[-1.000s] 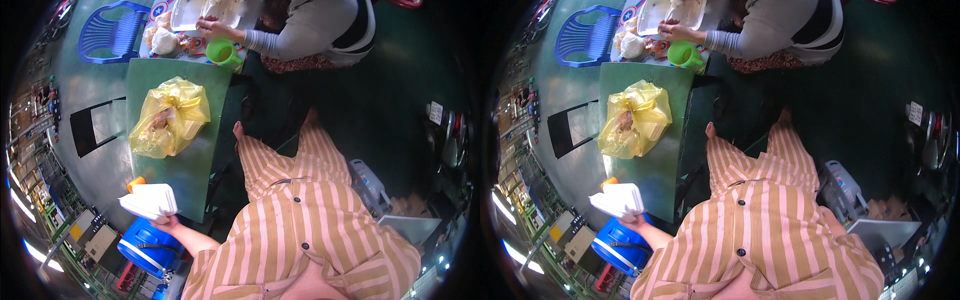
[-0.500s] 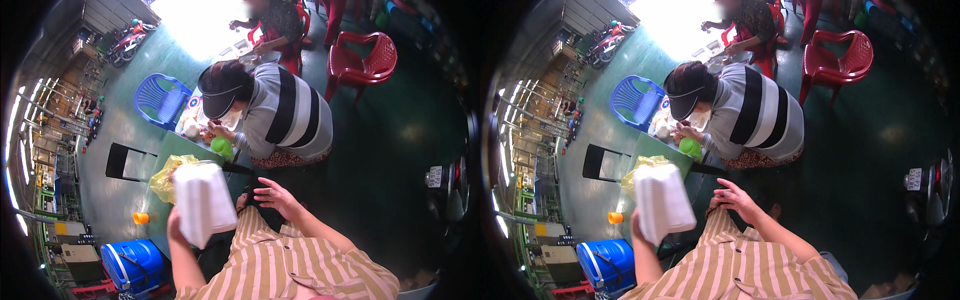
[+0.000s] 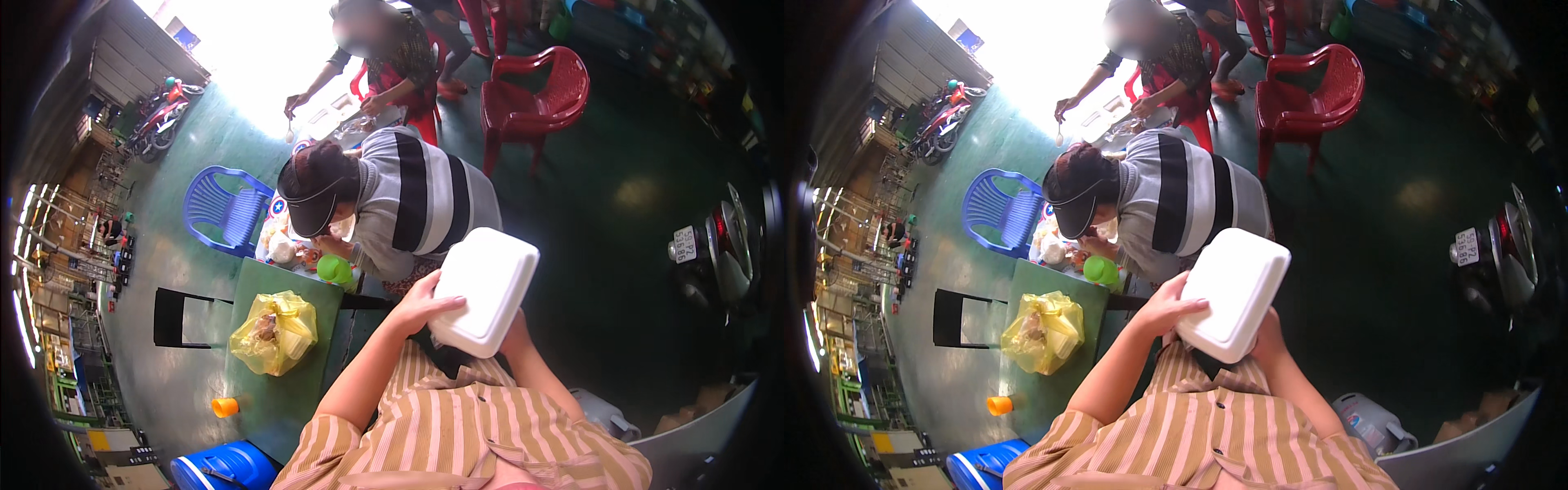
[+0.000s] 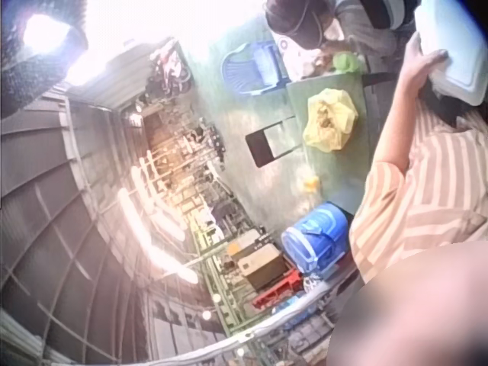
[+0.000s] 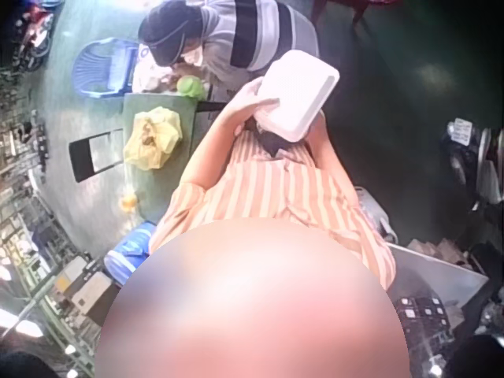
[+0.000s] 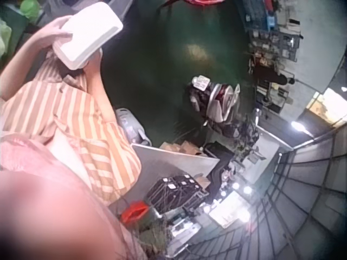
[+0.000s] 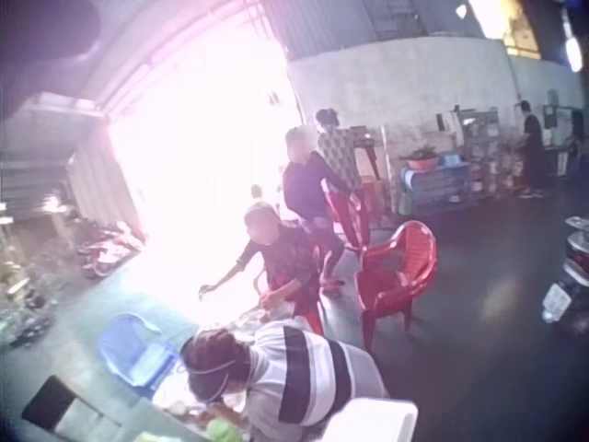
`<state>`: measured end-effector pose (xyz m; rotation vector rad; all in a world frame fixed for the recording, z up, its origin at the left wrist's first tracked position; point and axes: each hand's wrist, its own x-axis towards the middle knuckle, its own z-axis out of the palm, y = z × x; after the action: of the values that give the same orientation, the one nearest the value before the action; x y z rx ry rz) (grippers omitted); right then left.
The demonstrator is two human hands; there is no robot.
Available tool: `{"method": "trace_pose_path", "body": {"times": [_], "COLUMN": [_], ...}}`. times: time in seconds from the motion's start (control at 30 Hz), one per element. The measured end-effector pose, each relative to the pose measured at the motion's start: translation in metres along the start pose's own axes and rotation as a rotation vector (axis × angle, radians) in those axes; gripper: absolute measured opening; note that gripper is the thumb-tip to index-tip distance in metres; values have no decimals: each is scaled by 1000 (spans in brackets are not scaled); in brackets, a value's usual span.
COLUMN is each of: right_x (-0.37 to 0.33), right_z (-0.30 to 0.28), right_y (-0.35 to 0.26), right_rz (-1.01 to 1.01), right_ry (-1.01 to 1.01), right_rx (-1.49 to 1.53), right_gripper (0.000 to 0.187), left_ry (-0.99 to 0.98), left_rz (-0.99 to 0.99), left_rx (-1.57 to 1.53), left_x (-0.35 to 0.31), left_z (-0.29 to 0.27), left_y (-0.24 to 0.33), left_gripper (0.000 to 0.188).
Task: The person packs leftover food from a styrofoam container into a yellow plastic bag. They then place the container and other items into the bag, close it, and carry the bag while walking away from the table.
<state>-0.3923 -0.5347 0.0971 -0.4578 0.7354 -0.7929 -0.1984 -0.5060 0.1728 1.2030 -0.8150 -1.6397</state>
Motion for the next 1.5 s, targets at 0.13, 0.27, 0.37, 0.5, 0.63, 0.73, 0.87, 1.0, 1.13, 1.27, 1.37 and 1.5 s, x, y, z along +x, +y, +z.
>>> {"method": "trace_pose_path", "body": {"times": [0.13,0.27,0.37,0.5,0.63,0.73,0.87,1.0,1.13,1.27,1.37,1.5], "right_x": [18,22,16,5,2,6,10,13,13,17,11,3], "right_z": [17,31,35,44,58,66,68,64,66,63,49,30], "right_y": [-1,13,21,32,40,44,43,31,36,46,45,39], "right_rz": [-148,-249,-303,-345,-359,-368,-394,-435,-488,-522,-554,-593], "right_ry": [115,238,353,456,508,526,530,543,571,615,652,698], "right_rx": [-20,15,35,51,47,52,55,57,66,91,119,138], "right_gripper": [45,46,46,46,47,47,47,48,48,48,49,49], "left_ry": [14,-49,-52,-81,-52,-70,-53,-94,-158,-213,-223,-275], "left_rz": [45,259,294,337,390,413,353,275,127,42,0,-119], "left_rx": [224,465,421,346,302,325,382,408,449,370,374,370], "left_x": [23,41,33,12,-11,-24,-36,-39,-42,-22,-10,12], "left_z": [-8,-33,-51,-88,-121,-143,-170,-191,-224,-254,-253,-248], "left_y": [5,12,34,55,56,57,53,40,25,-3,-10,-17], "left_gripper": [77,89,96,96,91,88,76,62,50,46,40,38]}}
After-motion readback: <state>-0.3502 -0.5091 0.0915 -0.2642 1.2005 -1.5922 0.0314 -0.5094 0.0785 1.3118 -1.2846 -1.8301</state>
